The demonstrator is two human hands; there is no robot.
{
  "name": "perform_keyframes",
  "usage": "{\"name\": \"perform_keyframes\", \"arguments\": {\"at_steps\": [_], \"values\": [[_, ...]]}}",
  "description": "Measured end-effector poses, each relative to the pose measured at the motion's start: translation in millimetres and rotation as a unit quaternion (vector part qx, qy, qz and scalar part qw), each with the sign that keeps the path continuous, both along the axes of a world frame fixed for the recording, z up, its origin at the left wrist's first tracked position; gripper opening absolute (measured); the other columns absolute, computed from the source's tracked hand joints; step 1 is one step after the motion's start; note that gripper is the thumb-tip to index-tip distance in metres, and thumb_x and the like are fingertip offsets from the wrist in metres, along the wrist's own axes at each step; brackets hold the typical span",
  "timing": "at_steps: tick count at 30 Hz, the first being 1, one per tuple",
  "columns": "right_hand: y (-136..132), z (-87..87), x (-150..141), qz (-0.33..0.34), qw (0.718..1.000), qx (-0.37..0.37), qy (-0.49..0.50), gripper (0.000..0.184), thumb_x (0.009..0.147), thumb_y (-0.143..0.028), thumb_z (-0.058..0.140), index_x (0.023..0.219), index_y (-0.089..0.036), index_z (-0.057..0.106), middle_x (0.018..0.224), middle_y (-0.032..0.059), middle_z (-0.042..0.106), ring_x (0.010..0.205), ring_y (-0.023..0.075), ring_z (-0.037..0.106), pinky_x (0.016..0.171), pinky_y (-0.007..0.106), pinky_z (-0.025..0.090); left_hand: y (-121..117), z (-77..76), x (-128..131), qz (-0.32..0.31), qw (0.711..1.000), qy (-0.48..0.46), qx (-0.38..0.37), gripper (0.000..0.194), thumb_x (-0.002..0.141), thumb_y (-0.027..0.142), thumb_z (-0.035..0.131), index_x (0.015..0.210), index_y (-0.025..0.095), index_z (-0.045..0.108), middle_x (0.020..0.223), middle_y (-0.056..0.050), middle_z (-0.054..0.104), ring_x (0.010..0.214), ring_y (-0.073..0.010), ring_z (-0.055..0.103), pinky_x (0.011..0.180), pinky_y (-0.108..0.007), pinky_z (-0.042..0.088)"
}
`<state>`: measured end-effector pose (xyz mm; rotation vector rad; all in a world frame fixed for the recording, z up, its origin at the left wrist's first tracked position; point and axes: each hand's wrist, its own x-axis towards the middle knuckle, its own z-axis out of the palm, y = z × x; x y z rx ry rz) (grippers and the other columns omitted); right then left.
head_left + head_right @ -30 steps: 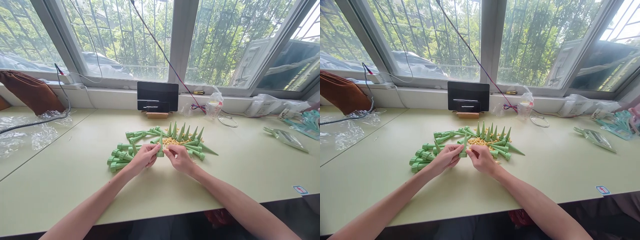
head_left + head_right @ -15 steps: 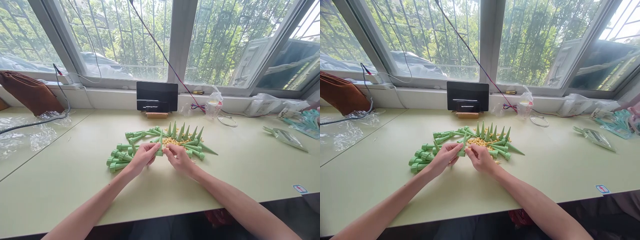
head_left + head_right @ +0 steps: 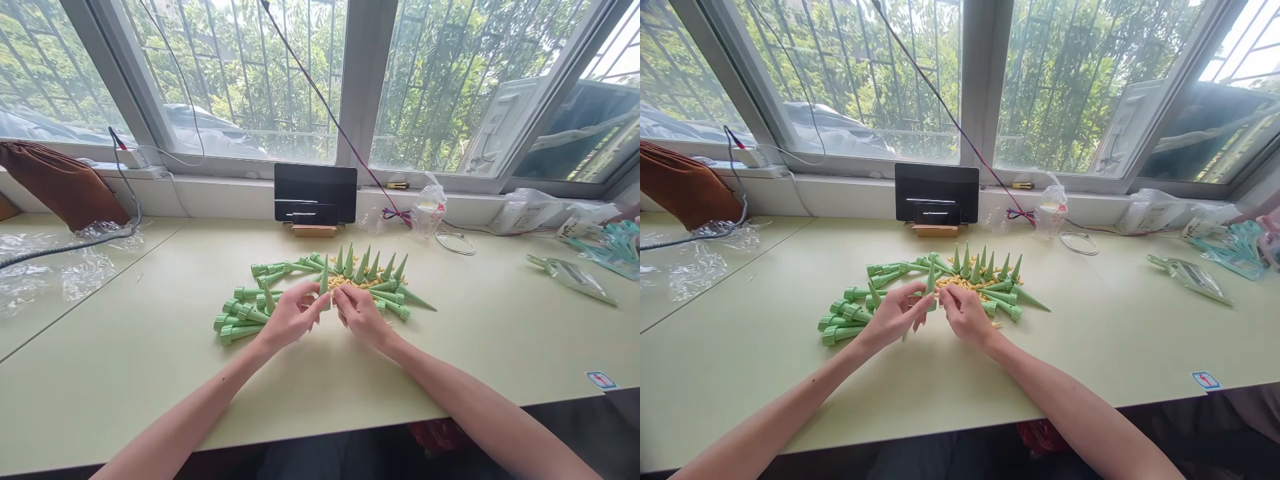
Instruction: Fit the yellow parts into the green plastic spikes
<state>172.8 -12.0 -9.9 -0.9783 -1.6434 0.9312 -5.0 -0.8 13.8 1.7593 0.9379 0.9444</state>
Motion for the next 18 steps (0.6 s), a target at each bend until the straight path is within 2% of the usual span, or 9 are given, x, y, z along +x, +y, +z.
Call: {"name": "perform_keyframes", "arguments": {"at_steps": [4, 7, 10, 13, 15, 18], "values": [[0, 1.7, 0, -0.011, 1.000, -0.005, -0.001, 0.035, 0.099, -0.043, 0.044, 0.072, -0.021, 0.046, 0.055, -0.0049, 0.041, 0.046, 0.0099, 0.038, 0.047, 0.025, 0.029, 0, -1.9, -1, -0.024, 0.999, 0.003, 0.036, 0.028, 0.088, 0.037, 0.065, 0.109, 0.019, 0.065, 0.090, -0.003, 0.060, 0.061, -0.0123, 0.061, 0.043, -0.021, 0.050], [0, 4.3, 0, -0.002, 1.000, -0.023, 0.016, 0.036, 0.098, -0.043, 0.046, 0.071, -0.021, 0.046, 0.053, -0.0059, 0.039, 0.043, 0.0090, 0.035, 0.046, 0.025, 0.028, 2, -6.7, -2, -0.012, 0.997, 0.007, 0.079, 0.025, 0.090, 0.035, 0.062, 0.109, 0.020, 0.068, 0.093, -0.004, 0.057, 0.060, -0.0106, 0.059, 0.044, -0.021, 0.051], [1, 7.6, 1, 0.053, 0.990, -0.097, 0.088, 0.038, 0.096, -0.044, 0.049, 0.067, -0.021, 0.043, 0.051, -0.0084, 0.028, 0.040, 0.0078, 0.031, 0.044, 0.024, 0.024, 4, -11.8, -2, 0.006, 0.989, 0.023, 0.148, 0.022, 0.092, 0.029, 0.060, 0.111, 0.023, 0.069, 0.096, -0.003, 0.058, 0.062, -0.0087, 0.056, 0.051, -0.022, 0.055], [3, 10.6, 2, 0.117, 0.962, -0.193, 0.156, 0.037, 0.091, -0.042, 0.054, 0.064, -0.020, 0.041, 0.053, -0.0102, 0.017, 0.040, 0.0068, 0.027, 0.043, 0.023, 0.019, 5, -14.2, -3, -0.001, 0.980, 0.049, 0.193, 0.025, 0.095, 0.025, 0.056, 0.116, 0.026, 0.068, 0.108, -0.004, 0.061, 0.065, -0.0083, 0.058, 0.057, -0.023, 0.056], [3, 11.9, 3, 0.129, 0.946, -0.233, 0.185, 0.035, 0.088, -0.040, 0.057, 0.063, -0.020, 0.042, 0.053, -0.0109, 0.015, 0.040, 0.0062, 0.026, 0.043, 0.023, 0.016, 4, -13.5, -2, -0.005, 0.979, 0.058, 0.194, 0.026, 0.096, 0.025, 0.054, 0.118, 0.027, 0.067, 0.112, -0.004, 0.061, 0.064, -0.0079, 0.059, 0.057, -0.023, 0.056], [3, 12.5, 2, 0.121, 0.932, -0.268, 0.212, 0.034, 0.085, -0.038, 0.059, 0.061, -0.019, 0.044, 0.050, -0.0115, 0.016, 0.039, 0.0055, 0.025, 0.043, 0.022, 0.015, 2, -10.6, 0, -0.003, 0.984, 0.051, 0.171, 0.026, 0.098, 0.029, 0.050, 0.117, 0.026, 0.068, 0.103, -0.004, 0.062, 0.060, -0.0076, 0.058, 0.053, -0.021, 0.054]]}}
